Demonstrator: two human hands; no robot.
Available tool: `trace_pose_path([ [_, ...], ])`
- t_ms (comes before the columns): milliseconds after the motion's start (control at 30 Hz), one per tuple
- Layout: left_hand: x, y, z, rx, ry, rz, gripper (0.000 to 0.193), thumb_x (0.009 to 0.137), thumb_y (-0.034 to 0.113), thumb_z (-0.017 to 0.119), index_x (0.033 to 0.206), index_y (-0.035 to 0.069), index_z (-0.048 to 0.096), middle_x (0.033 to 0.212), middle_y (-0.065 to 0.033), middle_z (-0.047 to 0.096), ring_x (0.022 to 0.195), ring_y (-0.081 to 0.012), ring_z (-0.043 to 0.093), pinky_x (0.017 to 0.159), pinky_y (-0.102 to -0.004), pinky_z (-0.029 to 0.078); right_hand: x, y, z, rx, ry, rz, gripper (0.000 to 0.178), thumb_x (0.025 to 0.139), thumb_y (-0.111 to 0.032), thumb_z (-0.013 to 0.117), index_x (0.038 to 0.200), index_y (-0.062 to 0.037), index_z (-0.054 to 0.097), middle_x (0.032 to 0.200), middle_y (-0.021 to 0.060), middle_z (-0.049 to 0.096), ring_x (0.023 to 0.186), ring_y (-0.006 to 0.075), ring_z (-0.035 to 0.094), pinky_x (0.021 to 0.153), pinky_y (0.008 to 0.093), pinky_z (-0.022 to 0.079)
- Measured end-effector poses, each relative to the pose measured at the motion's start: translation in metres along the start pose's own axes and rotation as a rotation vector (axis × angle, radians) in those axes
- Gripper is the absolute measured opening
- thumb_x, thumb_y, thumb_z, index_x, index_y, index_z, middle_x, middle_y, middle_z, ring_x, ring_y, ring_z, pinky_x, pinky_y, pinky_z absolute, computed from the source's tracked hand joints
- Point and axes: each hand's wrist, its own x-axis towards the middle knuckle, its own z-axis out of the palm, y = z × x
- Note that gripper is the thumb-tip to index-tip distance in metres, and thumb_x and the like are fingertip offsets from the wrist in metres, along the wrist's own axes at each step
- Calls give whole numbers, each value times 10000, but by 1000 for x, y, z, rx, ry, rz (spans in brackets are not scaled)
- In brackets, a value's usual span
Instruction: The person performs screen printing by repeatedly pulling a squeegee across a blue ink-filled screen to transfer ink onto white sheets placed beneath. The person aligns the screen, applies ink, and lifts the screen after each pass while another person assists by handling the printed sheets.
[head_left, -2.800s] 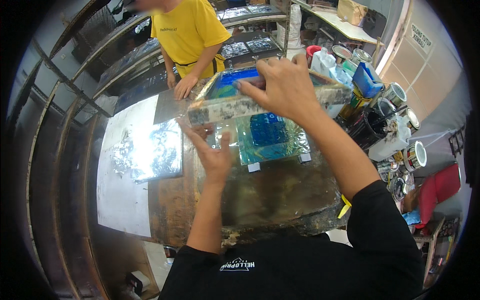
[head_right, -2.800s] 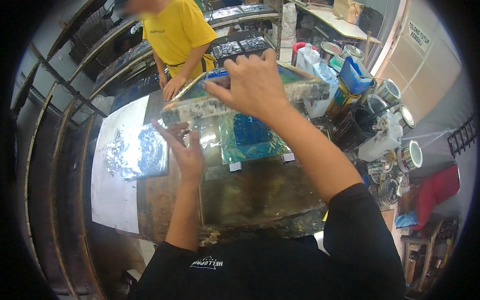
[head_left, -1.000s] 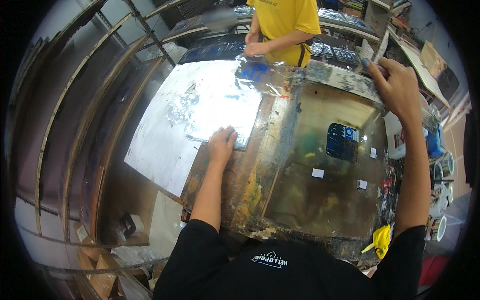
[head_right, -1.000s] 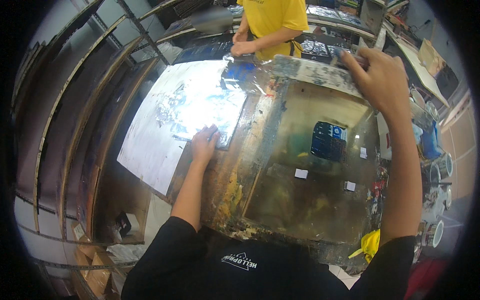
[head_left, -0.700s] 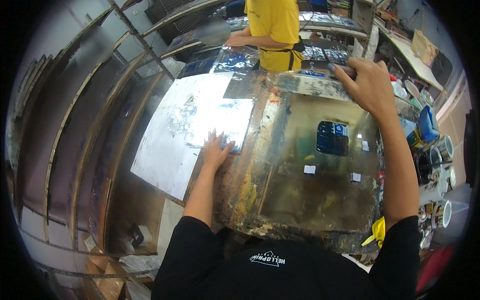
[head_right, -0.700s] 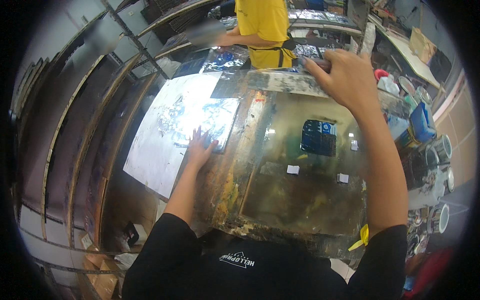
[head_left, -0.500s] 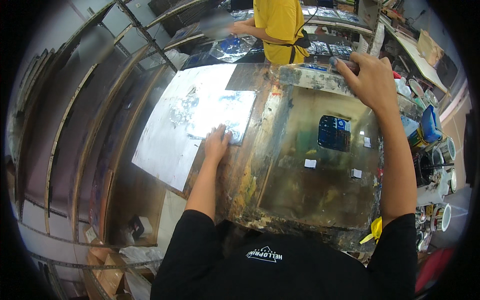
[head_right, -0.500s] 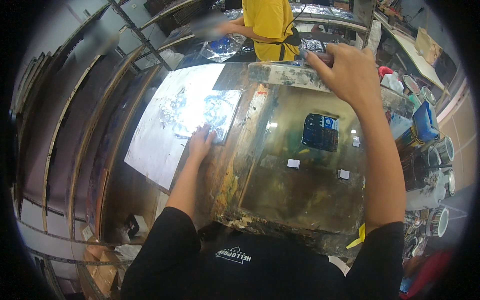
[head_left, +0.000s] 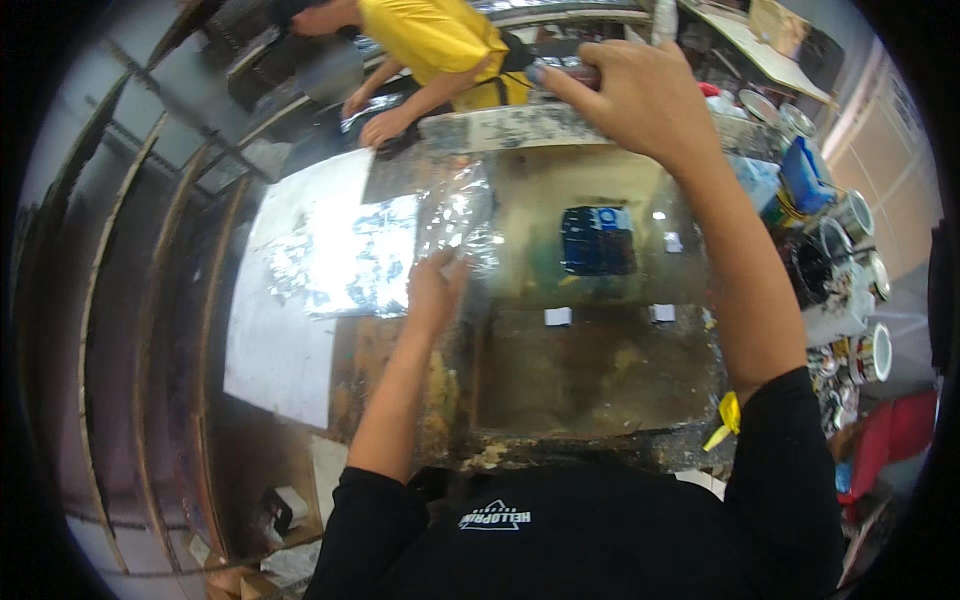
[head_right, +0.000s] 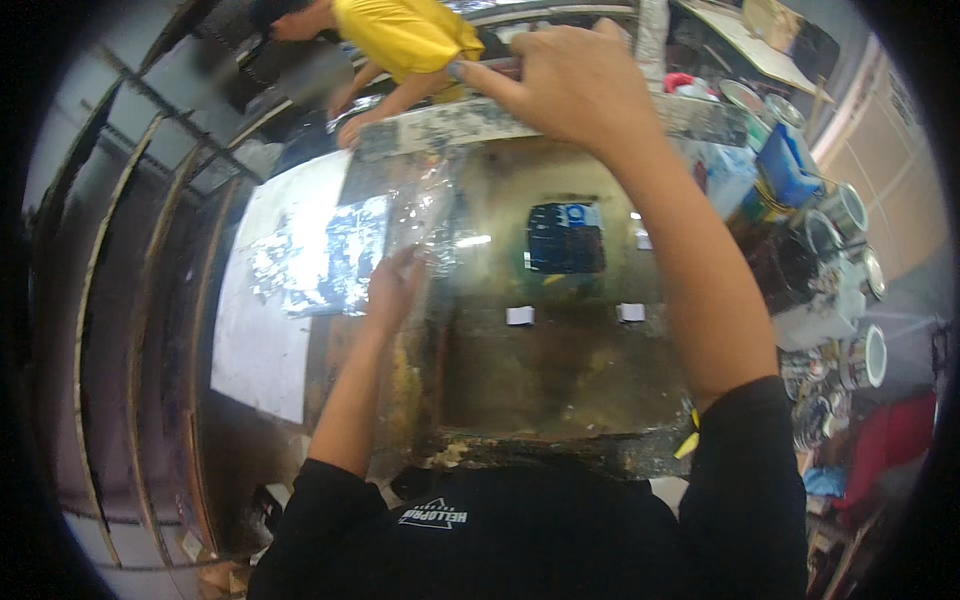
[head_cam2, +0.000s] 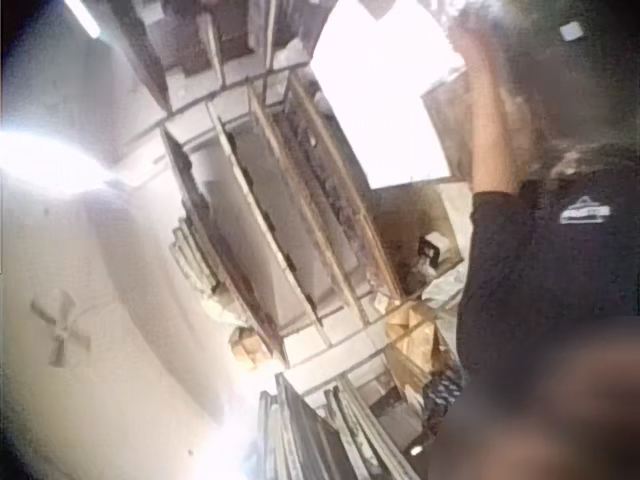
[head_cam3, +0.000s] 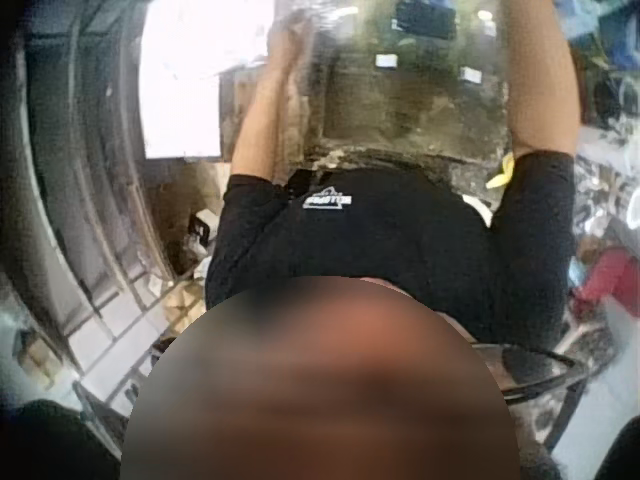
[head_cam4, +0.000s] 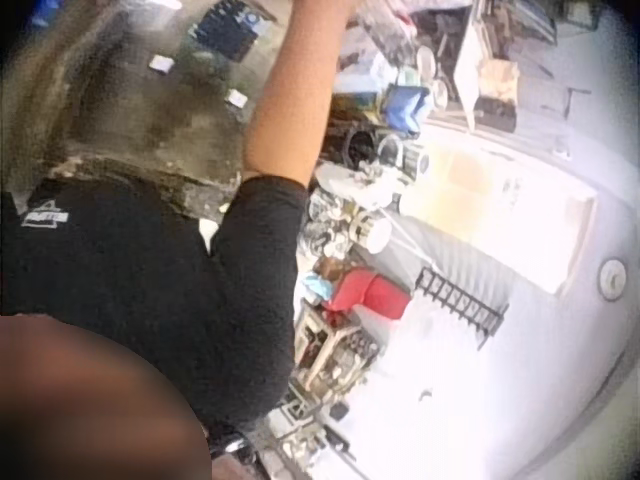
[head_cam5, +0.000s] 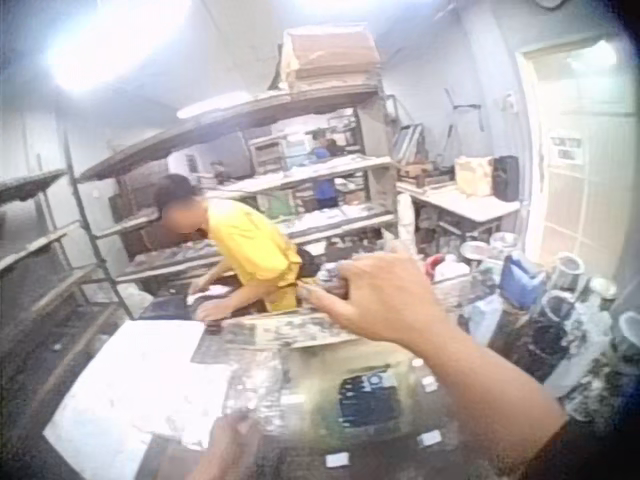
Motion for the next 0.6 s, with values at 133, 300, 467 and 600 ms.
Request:
trace_pose_path([
  [133,-44,73,84,249,-422,376,986,949,845,451,1653,155,431,1723,-283,276,1615,-494,182,1277,-686,13,0,0,-10,17,-130,33,691,978,-663,576,771,-29,756,722,173,722,715,355,712,765,497,495],
  [300,-34,132,132,267,-472,555,1075,886,902,487,1674,176,394,1758,-277,179,1618,-520,140,1275,-696,29,11,-1,-18,100,-218,48,717,989,-623,559,704,8,746,681,224,702,689,383,708,751,509,476],
  [467,-42,157,148,294,-463,528,1128,851,931,496,1673,165,394,1757,-268,196,1622,-507,138,1269,-704,19,16,-2,-20,60,-251,77,736,998,-616,539,673,19,720,639,210,676,651,370,685,726,507,459],
  [600,-59,156,151,234,-436,535,1150,837,944,494,1675,165,387,1754,-261,212,1619,-503,145,1270,-702,20,18,0,-26,41,-211,40,783,1007,-649,492,650,17,698,606,196,646,612,357,651,733,505,464],
])
